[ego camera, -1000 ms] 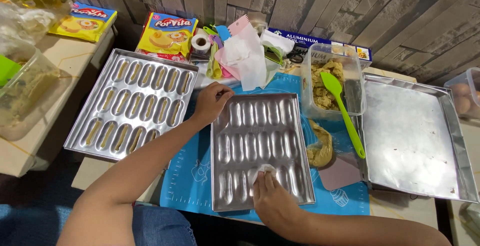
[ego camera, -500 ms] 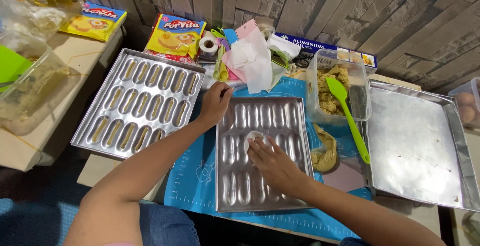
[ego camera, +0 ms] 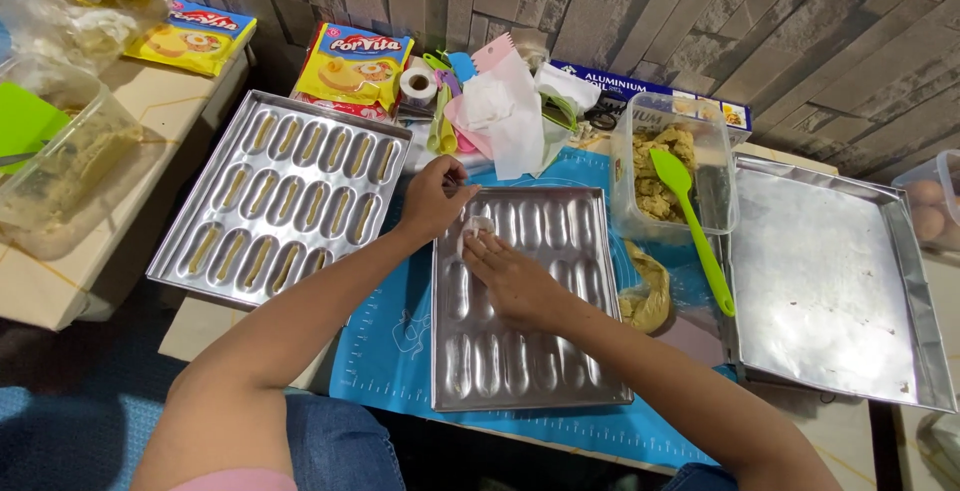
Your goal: Cleaning and greasing a metal baking tray with multiple indentations using a cloth and a spatula.
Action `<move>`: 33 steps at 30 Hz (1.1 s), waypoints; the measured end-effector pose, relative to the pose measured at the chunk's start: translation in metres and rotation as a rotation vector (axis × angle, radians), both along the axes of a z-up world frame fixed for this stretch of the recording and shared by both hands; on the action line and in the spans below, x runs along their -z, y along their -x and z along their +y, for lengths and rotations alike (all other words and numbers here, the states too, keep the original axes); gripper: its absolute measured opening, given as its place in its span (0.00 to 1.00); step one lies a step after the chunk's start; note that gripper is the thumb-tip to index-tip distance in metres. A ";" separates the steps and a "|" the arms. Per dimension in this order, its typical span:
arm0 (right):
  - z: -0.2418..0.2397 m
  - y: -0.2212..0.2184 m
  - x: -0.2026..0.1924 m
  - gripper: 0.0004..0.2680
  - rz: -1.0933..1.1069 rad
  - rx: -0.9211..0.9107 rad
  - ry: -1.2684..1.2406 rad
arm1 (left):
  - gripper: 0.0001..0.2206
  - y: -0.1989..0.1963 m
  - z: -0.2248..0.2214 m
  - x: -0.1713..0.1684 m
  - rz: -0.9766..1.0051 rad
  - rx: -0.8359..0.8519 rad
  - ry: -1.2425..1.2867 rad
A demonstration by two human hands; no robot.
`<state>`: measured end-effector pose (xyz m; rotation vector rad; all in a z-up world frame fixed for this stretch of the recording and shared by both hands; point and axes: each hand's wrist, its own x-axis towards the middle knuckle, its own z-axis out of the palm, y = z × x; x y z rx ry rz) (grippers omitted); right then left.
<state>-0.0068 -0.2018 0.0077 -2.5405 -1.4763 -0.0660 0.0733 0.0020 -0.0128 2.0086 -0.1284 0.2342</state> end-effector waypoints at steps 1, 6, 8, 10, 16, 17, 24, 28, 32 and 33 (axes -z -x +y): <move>0.002 0.006 -0.006 0.25 0.002 0.002 0.000 | 0.10 -0.001 0.000 0.001 0.002 0.002 0.000; 0.011 0.030 0.011 0.20 0.030 -0.124 -0.113 | 0.10 -0.003 -0.001 0.006 0.009 -0.008 -0.005; 0.011 0.037 0.008 0.19 0.049 -0.136 -0.128 | 0.09 -0.005 -0.002 0.008 0.011 -0.008 -0.017; 0.010 0.046 0.003 0.18 0.071 -0.156 -0.142 | 0.09 -0.005 -0.001 0.010 0.015 -0.016 -0.029; 0.005 0.073 -0.027 0.21 0.088 -0.200 -0.001 | 0.09 -0.004 -0.001 0.013 -0.046 -0.019 -0.005; 0.005 0.076 -0.031 0.21 0.106 -0.196 0.003 | 0.09 -0.004 -0.001 0.013 -0.063 -0.011 0.002; 0.002 0.109 -0.036 0.21 0.322 -0.221 -0.023 | 0.08 -0.005 0.001 0.015 -0.135 0.020 0.004; -0.005 0.114 -0.031 0.23 0.361 -0.248 -0.017 | 0.08 -0.004 0.002 0.013 -0.153 0.028 -0.026; -0.010 0.116 -0.043 0.27 0.533 -0.313 0.099 | 0.10 0.001 0.001 -0.003 -0.050 0.047 0.015; -0.011 0.115 -0.047 0.28 0.538 -0.348 0.113 | 0.10 0.001 0.001 -0.002 -0.055 0.048 0.011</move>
